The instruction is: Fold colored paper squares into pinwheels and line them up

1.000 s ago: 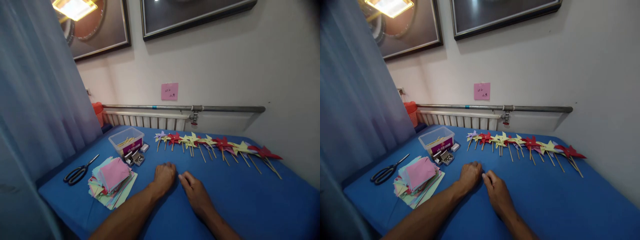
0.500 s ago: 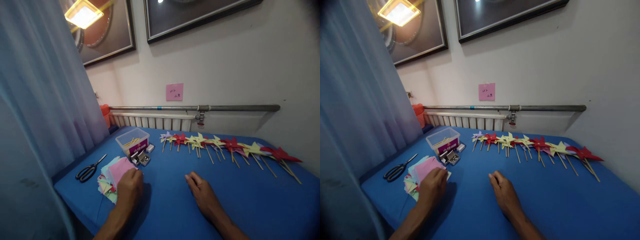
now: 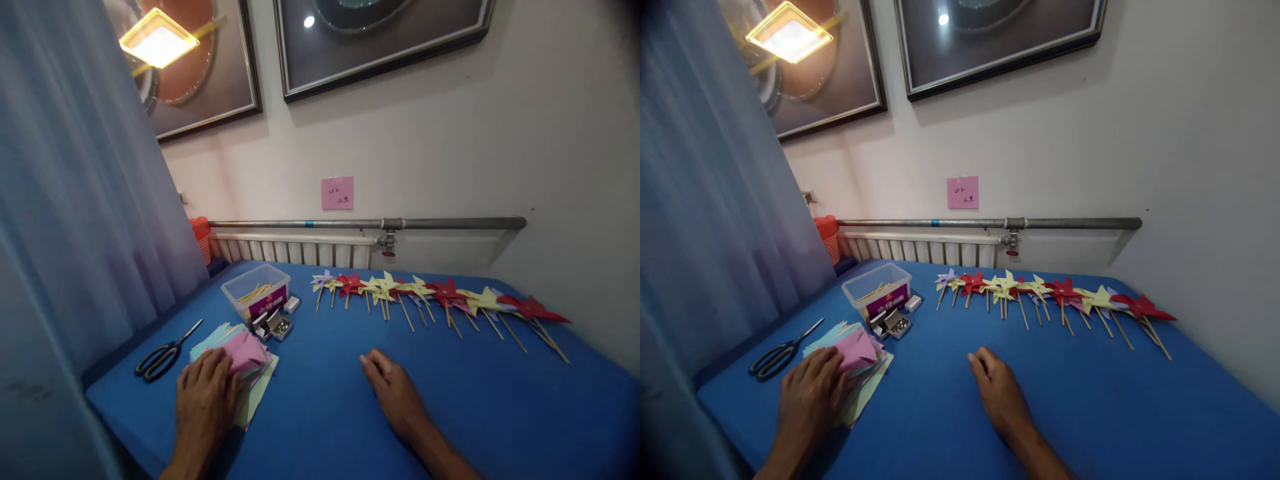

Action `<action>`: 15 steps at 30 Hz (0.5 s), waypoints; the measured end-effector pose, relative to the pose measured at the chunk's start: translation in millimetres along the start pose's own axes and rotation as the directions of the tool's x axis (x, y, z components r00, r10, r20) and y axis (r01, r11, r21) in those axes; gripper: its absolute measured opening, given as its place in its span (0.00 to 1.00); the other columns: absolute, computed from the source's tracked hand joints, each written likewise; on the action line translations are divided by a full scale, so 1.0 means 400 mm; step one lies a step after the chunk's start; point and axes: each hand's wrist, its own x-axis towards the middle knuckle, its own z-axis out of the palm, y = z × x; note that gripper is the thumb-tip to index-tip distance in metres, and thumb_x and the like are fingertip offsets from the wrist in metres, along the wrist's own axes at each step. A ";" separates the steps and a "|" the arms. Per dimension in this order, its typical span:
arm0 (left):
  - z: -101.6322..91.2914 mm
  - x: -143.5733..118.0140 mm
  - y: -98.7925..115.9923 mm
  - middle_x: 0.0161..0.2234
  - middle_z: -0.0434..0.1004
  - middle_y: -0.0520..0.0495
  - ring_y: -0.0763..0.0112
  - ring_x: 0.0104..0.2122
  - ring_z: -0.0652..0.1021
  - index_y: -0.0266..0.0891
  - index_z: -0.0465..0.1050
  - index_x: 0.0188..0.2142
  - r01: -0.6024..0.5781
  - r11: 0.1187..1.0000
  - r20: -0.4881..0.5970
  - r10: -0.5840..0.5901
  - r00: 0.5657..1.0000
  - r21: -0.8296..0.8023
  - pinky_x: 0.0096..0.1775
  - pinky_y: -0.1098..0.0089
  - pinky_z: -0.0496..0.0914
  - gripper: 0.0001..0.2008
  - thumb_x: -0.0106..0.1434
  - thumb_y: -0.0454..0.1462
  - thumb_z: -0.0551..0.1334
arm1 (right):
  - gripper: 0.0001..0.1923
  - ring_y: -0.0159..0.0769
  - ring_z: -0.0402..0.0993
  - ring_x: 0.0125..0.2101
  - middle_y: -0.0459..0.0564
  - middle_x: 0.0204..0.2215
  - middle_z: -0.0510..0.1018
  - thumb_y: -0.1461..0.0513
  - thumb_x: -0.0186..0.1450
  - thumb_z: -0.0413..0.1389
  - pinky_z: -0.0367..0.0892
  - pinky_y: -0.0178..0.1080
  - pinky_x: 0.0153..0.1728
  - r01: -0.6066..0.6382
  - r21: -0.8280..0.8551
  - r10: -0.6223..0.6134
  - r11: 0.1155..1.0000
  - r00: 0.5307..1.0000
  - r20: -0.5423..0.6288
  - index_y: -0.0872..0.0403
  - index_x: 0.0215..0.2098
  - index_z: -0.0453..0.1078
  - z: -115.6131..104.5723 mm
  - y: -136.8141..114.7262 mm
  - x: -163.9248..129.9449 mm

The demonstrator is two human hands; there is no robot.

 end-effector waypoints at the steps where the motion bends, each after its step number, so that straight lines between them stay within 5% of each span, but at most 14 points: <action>1: -0.002 0.004 -0.001 0.47 0.81 0.42 0.53 0.52 0.75 0.42 0.78 0.42 -0.005 1.000 -0.020 0.005 1.000 -0.005 0.52 0.53 0.64 0.11 0.66 0.38 0.57 | 0.20 0.32 0.55 0.22 0.38 0.19 0.57 0.48 0.67 0.47 0.53 0.35 0.25 0.001 0.002 -0.001 1.000 1.000 0.003 0.49 0.23 0.53 -0.001 0.000 0.000; 15: -0.069 0.103 0.068 0.47 0.80 0.43 0.55 0.49 0.75 0.43 0.79 0.42 0.078 0.984 -0.136 -0.101 0.986 -0.161 0.52 0.55 0.65 0.10 0.68 0.41 0.59 | 0.21 0.32 0.56 0.21 0.38 0.18 0.58 0.47 0.67 0.48 0.54 0.35 0.24 0.019 0.017 -0.019 1.000 1.000 -0.011 0.49 0.22 0.54 0.000 0.002 0.002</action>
